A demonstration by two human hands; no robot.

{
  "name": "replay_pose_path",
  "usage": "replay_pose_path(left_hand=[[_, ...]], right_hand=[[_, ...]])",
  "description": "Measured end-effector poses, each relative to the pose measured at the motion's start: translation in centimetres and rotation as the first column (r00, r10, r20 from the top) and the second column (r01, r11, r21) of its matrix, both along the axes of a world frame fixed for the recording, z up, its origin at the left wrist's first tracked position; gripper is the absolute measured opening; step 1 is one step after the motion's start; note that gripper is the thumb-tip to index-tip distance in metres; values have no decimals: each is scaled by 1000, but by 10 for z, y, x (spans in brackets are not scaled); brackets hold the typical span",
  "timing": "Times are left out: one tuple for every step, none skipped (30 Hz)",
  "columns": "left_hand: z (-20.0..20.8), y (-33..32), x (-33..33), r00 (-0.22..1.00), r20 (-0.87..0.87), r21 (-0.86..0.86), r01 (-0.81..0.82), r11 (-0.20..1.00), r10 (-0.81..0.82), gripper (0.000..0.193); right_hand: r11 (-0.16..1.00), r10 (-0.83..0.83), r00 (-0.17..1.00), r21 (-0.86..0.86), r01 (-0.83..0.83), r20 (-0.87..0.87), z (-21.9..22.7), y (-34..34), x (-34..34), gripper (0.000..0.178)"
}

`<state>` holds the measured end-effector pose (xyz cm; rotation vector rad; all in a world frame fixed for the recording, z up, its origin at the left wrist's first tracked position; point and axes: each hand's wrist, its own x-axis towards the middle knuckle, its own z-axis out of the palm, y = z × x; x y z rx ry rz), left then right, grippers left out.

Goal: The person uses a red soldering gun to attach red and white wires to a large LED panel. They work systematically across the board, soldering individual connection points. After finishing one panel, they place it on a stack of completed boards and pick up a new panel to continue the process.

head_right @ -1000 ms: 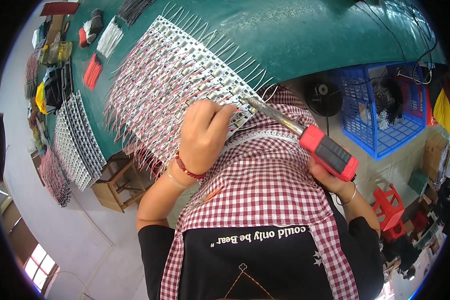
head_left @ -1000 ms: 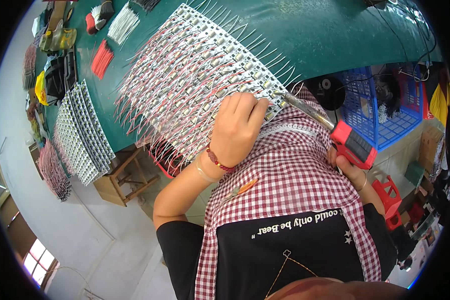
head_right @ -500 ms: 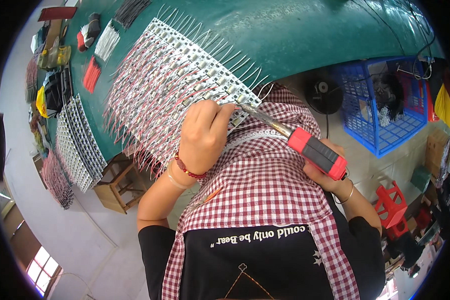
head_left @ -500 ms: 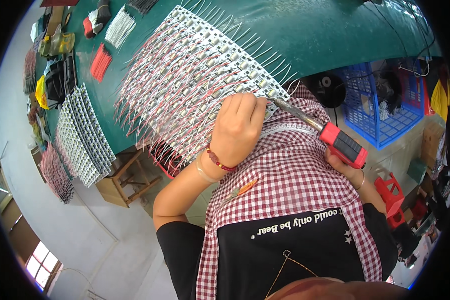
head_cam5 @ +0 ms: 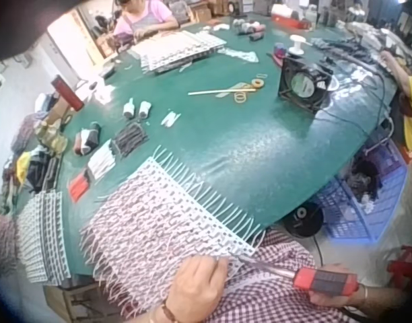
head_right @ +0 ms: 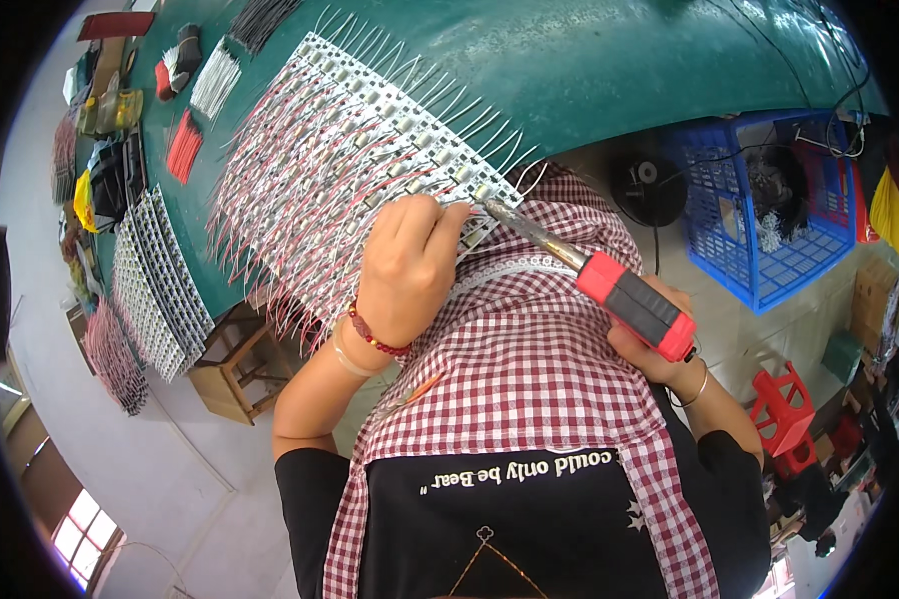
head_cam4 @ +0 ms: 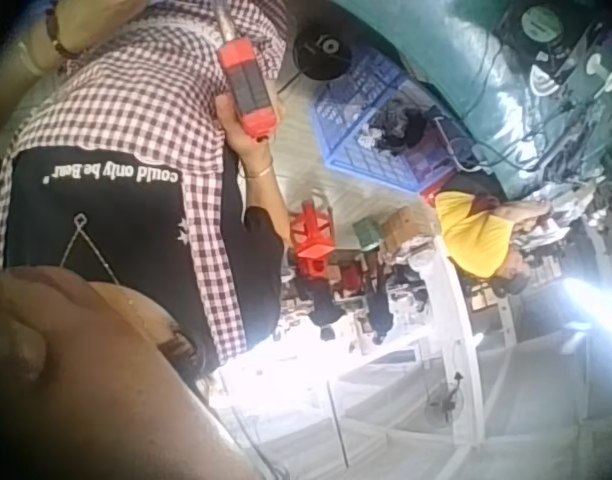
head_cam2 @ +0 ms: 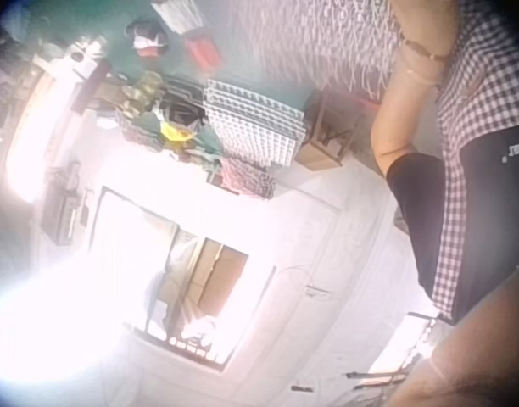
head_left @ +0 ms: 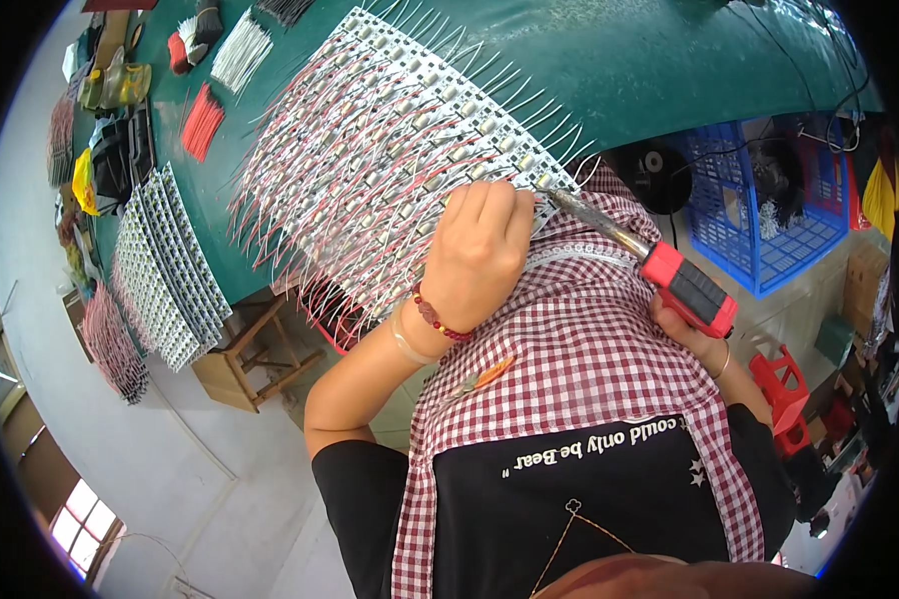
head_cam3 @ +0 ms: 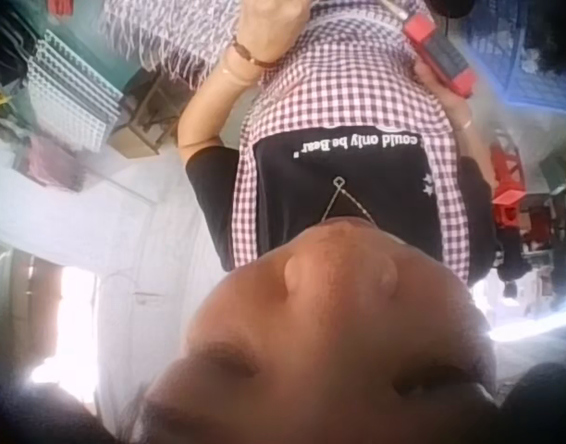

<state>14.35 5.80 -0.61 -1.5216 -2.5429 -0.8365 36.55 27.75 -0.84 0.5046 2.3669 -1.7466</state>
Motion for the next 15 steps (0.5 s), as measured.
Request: replay_pose_path(left_hand=[[1, 0, 0, 1000, 2, -9, 1, 1000, -1, 19], [2, 0, 0, 1000, 4, -18, 2, 1000, -2, 19], [4, 1, 0, 1000, 5, -26, 3, 1000, -3, 19], [4, 1, 0, 1000, 6, -28, 5, 1000, -4, 20], [4, 1, 0, 1000, 7, -30, 6, 1000, -6, 20], [4, 1, 0, 1000, 8, -32, 8, 999, -8, 21], [4, 1, 0, 1000, 6, -32, 13, 999, -13, 21], [4, 1, 0, 1000, 3, -33, 18, 999, -18, 21], [5, 1, 0, 1000, 1, -33, 24, 999, -24, 21], [5, 1, -1, 1000, 4, -39, 23, 999, -22, 21], [5, 1, -3, 1000, 8, -44, 22, 999, -21, 21], [5, 1, -4, 1000, 12, -49, 21, 999, -20, 21], [5, 0, -4, 1000, 18, -39, 17, 999, -16, 21], [4, 0, -4, 1000, 25, -28, 12, 1000, -12, 21], [3, -1, -4, 999, 34, -16, 7, 1000, -6, 21]], right_hand=[[1000, -8, 1000, -19, 8, 14, -2, 0, 2, 18], [999, -21, 1000, -43, 22, 19, -2, 1, 3, 18], [997, -34, 999, -63, 35, 23, -2, 1, 3, 18], [996, -47, 998, -80, 49, 28, -1, 1, 4, 18], [994, -60, 998, -93, 62, 30, 1, 1, 2, 18], [993, -63, 997, -96, 66, 31, 1, 1, 3, 17], [992, -68, 997, -100, 71, 34, 1, 1, 3, 17], [993, -64, 997, -94, 67, 34, 0, 1, 5, 17], [995, -57, 998, -79, 58, 20, -2, 1, 4, 17], [997, -48, 999, -65, 48, 10, -1, 2, 3, 17], [999, -34, 999, -40, 34, -14, -1, 1, 0, 17], [999, -23, 999, -23, 22, -28, 0, 1, -3, 16], [1000, -13, 999, -3, 12, -44, 1, 0, -5, 16], [1000, -4, 999, 9, 5, -49, 2, -1, -6, 16], [1000, -8, 999, 4, 8, -36, 2, -1, -6, 16]])
